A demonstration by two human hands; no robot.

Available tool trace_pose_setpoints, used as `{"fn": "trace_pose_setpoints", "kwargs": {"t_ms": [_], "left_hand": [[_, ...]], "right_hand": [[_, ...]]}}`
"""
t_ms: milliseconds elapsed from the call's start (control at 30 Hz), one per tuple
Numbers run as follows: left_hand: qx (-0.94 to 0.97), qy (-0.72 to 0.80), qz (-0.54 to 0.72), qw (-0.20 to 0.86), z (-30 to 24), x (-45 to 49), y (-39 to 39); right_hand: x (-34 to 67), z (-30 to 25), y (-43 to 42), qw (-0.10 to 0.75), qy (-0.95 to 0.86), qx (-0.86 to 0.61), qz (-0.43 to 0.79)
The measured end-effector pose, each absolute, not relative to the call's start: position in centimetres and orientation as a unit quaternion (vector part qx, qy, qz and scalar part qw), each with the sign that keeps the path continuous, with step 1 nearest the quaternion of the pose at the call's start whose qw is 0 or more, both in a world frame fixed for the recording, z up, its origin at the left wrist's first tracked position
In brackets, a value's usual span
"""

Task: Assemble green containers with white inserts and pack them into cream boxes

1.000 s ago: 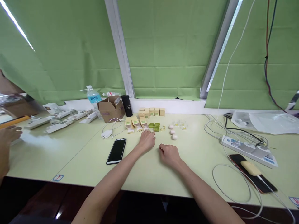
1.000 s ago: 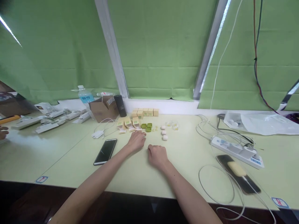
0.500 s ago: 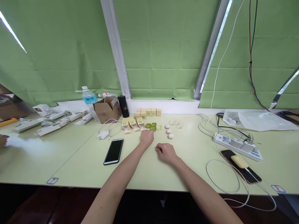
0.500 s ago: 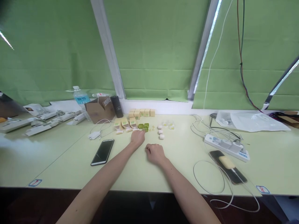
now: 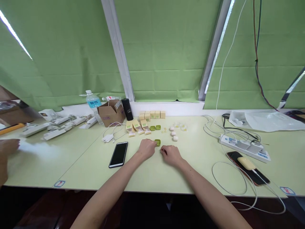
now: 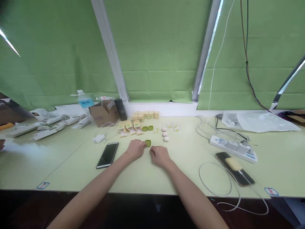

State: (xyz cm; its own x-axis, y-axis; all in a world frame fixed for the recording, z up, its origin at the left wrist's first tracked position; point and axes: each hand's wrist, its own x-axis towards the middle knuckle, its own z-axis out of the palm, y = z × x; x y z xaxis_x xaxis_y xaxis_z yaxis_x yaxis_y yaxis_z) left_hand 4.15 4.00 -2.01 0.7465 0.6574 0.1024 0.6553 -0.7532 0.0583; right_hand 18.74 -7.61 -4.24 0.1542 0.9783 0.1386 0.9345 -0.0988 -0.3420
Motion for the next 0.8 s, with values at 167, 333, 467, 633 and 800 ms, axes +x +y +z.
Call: {"fn": "trace_pose_setpoints", "kwargs": {"t_ms": [167, 333, 467, 633, 800], "left_hand": [[0.938, 0.293, 0.133, 0.132, -1.3, 2.1, 3.3], [0.923, 0.251, 0.205, 0.206, -1.2, 0.9, 4.3], [0.931, 0.229, 0.161, 0.237, -2.3, 0.8, 4.7], [0.93, 0.225, 0.132, 0.259, -3.6, 1.7, 4.8], [0.926, 0.227, 0.14, 0.267, -3.9, 2.2, 5.1]], "right_hand": [[19.8, -3.8, -7.1, 0.186, -0.591, -0.785, 0.006], [21.7, -2.9, -4.3, 0.135, -0.582, -0.796, -0.1], [22.6, -1.9, -0.8, 0.076, -0.616, -0.772, -0.142], [23.1, -1.1, 2.9, 0.07, -0.649, -0.747, -0.128], [23.3, -1.4, 4.0, 0.106, -0.658, -0.74, -0.091]]}}
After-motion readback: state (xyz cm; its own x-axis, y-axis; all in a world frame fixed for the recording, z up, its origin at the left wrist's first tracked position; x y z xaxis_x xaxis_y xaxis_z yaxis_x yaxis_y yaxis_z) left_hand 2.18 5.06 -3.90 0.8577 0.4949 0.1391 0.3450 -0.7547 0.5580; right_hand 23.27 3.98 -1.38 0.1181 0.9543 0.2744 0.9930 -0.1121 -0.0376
